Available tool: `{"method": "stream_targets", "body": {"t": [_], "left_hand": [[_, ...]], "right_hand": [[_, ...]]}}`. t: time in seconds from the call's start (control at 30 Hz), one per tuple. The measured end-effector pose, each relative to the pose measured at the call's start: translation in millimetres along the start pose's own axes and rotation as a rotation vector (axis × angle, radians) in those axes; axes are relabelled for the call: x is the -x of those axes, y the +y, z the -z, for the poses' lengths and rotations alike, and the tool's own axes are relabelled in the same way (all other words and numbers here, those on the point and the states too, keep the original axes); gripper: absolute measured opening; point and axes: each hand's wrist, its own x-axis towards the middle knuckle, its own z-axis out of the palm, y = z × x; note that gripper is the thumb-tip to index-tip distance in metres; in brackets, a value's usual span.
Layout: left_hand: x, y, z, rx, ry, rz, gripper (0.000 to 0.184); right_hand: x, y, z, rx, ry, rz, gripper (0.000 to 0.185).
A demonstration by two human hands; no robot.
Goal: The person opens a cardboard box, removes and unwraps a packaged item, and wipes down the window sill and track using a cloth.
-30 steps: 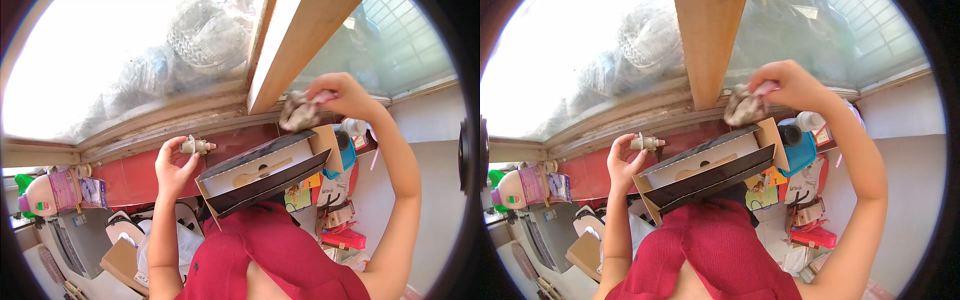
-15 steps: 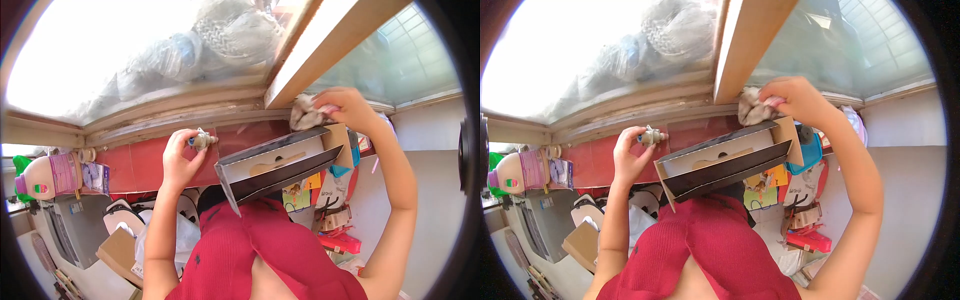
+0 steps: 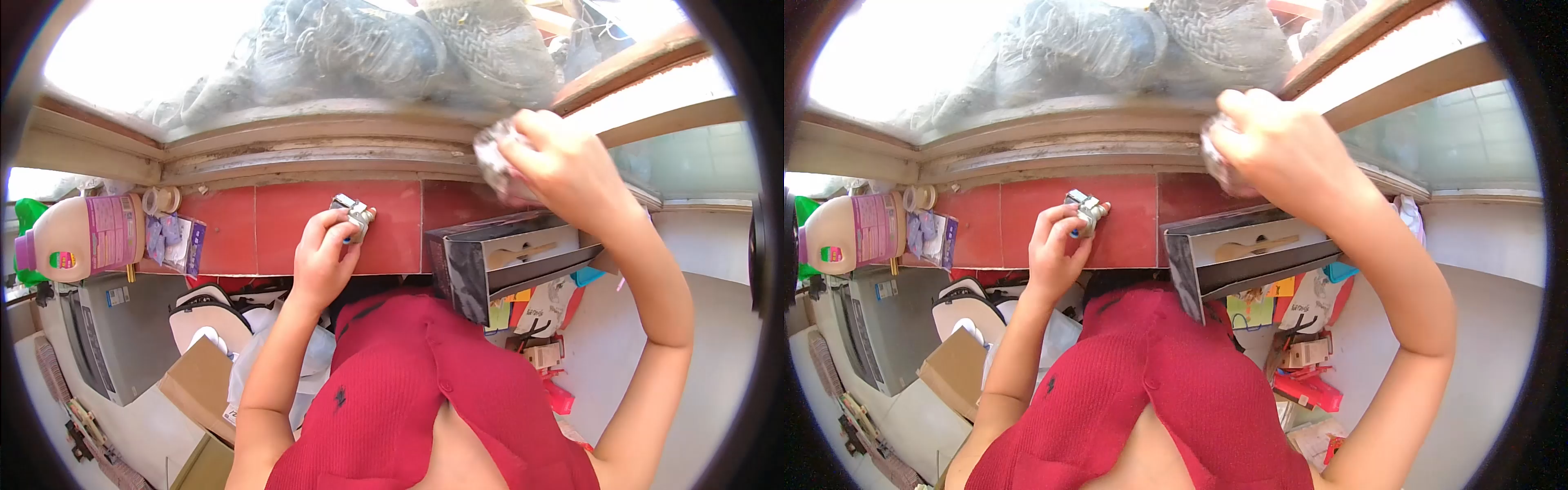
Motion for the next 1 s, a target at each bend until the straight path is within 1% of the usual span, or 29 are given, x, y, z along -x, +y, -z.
{"method": "stream_targets", "body": {"t": [0.03, 0.1, 0.17, 0.2, 0.23, 0.3, 0.33, 0.4, 0.43, 0.5, 0.53, 0.57, 0.63, 0.67, 0.7, 0.77, 0.8, 0.87, 0.9, 0.97, 1.0], "left_hand": [[7, -2, -1, -0.027, 0.012, -0.017, 0.034], [13, 2, -3, -0.058, 0.02, -0.034, 0.027], [20, 3, -2, -0.024, -0.039, -0.033, 0.026], [22, 3, -2, -0.03, -0.049, -0.041, 0.027], [23, 2, -2, -0.022, -0.039, -0.036, 0.027], [27, 0, -3, 0.005, -0.037, -0.046, 0.029], [27, 0, -2, 0.017, -0.042, -0.04, 0.03], [25, 2, 0, 0.031, -0.036, -0.029, 0.03], [24, 2, 1, 0.044, -0.032, -0.016, 0.03], [23, 2, 2, 0.06, -0.026, -0.019, 0.031], [23, 2, 3, 0.073, -0.019, -0.018, 0.031], [23, 2, 4, 0.08, -0.016, -0.014, 0.031], [23, 2, 8, 0.085, -0.016, -0.005, 0.033], [24, 2, 8, 0.113, -0.013, 0.014, 0.034], [24, 1, 9, 0.122, -0.012, 0.015, 0.034], [23, 0, 9, 0.116, 0.019, 0.001, 0.035], [22, 1, 11, 0.128, 0.029, -0.002, 0.035], [22, -1, 11, 0.145, 0.046, 0.007, 0.036], [23, -1, 12, 0.158, 0.055, 0.012, 0.036], [24, -3, 12, 0.169, 0.058, 0.023, 0.037], [25, -3, 12, 0.154, 0.057, 0.026, 0.036]], "right_hand": [[-9, -5, -10, 0.038, -0.055, -0.004, 0.01], [-14, -5, -43, 0.176, -0.149, 0.044, 0.009], [0, -12, -72, 0.276, -0.365, -0.089, 0.009], [6, -13, -77, 0.294, -0.491, -0.114, 0.012], [7, -13, -80, 0.285, -0.533, -0.122, 0.015], [9, -17, -90, 0.335, -0.468, -0.151, 0.013], [10, -20, -93, 0.339, -0.472, -0.146, 0.013], [9, -28, -100, 0.494, -0.549, -0.033, 0.017], [10, -28, -107, 0.498, -0.55, -0.032, 0.017], [12, -27, -117, 0.546, -0.547, 0.038, 0.017], [9, -24, -117, 0.451, -0.631, 0.06, 0.016], [7, -18, -118, 0.454, -0.638, 0.064, 0.016], [1, -7, -114, 0.222, -0.663, 0.044, 0.014], [-1, -8, -110, 0.162, -0.671, -0.021, 0.013], [2, -6, -111, 0.166, -0.68, -0.021, 0.013], [8, 5, -116, 0.01, -0.489, -0.025, 0.014], [8, 9, -117, 0.016, -0.493, -0.021, 0.014], [7, 16, -118, -0.216, -0.512, -0.181, 0.018], [4, 13, -114, -0.214, -0.516, -0.178, 0.018], [-4, 3, -106, -0.595, -0.315, -0.387, 0.02], [-8, 2, -104, -0.77, -0.314, -0.524, 0.019]]}}
